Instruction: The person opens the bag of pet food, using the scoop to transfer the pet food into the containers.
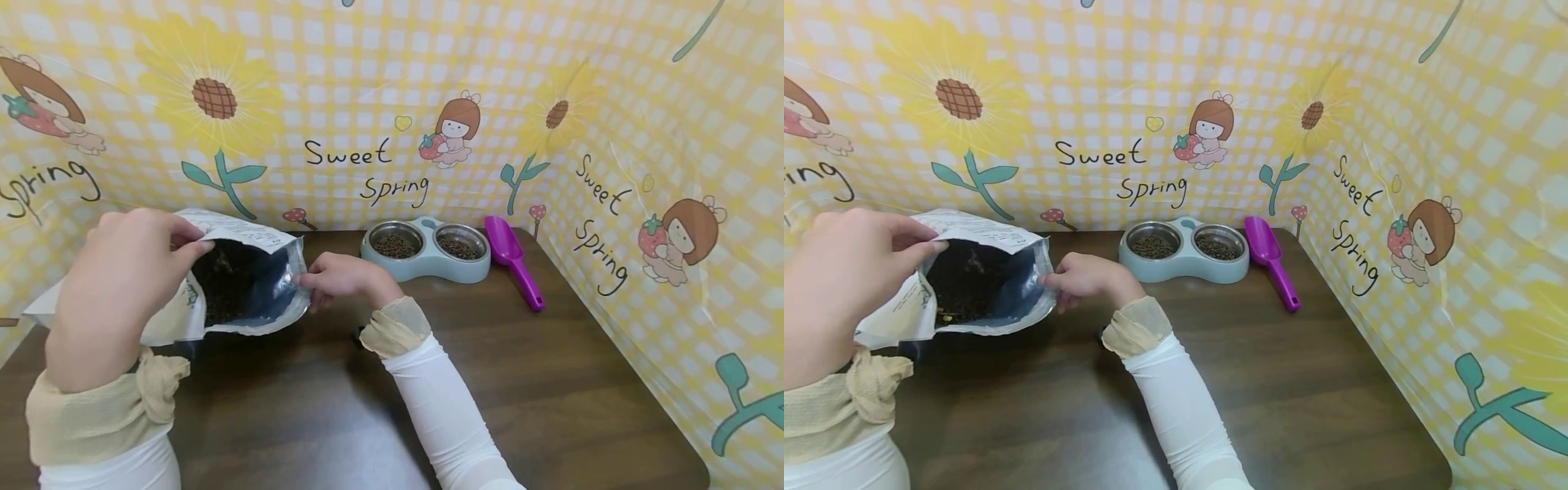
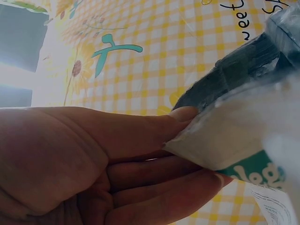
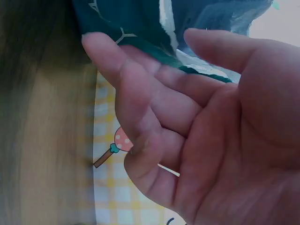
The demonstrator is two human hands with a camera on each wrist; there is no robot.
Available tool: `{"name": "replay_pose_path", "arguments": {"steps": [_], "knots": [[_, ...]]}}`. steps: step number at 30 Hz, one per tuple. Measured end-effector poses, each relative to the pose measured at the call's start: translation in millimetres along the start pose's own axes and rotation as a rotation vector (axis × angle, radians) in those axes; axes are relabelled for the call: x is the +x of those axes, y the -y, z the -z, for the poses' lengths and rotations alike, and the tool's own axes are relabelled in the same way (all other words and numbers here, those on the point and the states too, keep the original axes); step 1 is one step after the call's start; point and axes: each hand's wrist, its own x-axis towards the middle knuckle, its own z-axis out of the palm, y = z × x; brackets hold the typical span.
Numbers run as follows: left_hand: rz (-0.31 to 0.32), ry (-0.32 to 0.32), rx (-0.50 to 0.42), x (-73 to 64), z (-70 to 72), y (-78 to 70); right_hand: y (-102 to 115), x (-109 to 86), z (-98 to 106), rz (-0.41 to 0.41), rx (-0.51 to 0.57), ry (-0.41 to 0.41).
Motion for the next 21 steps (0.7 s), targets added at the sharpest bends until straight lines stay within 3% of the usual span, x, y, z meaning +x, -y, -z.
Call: {"name": "replay_pose_path", "arguments": {"steps": [10,21], "knots": [[-0.008,-0.003,0.004,0.1,-0.4,1.1,-0.4,3.2,-3.2,0.016,0.117,0.048],[-0.05,-0.005,0.016,0.2,-0.1,1.5,1.0,4.4,-4.4,0.069,0.193,-0.002]]}}
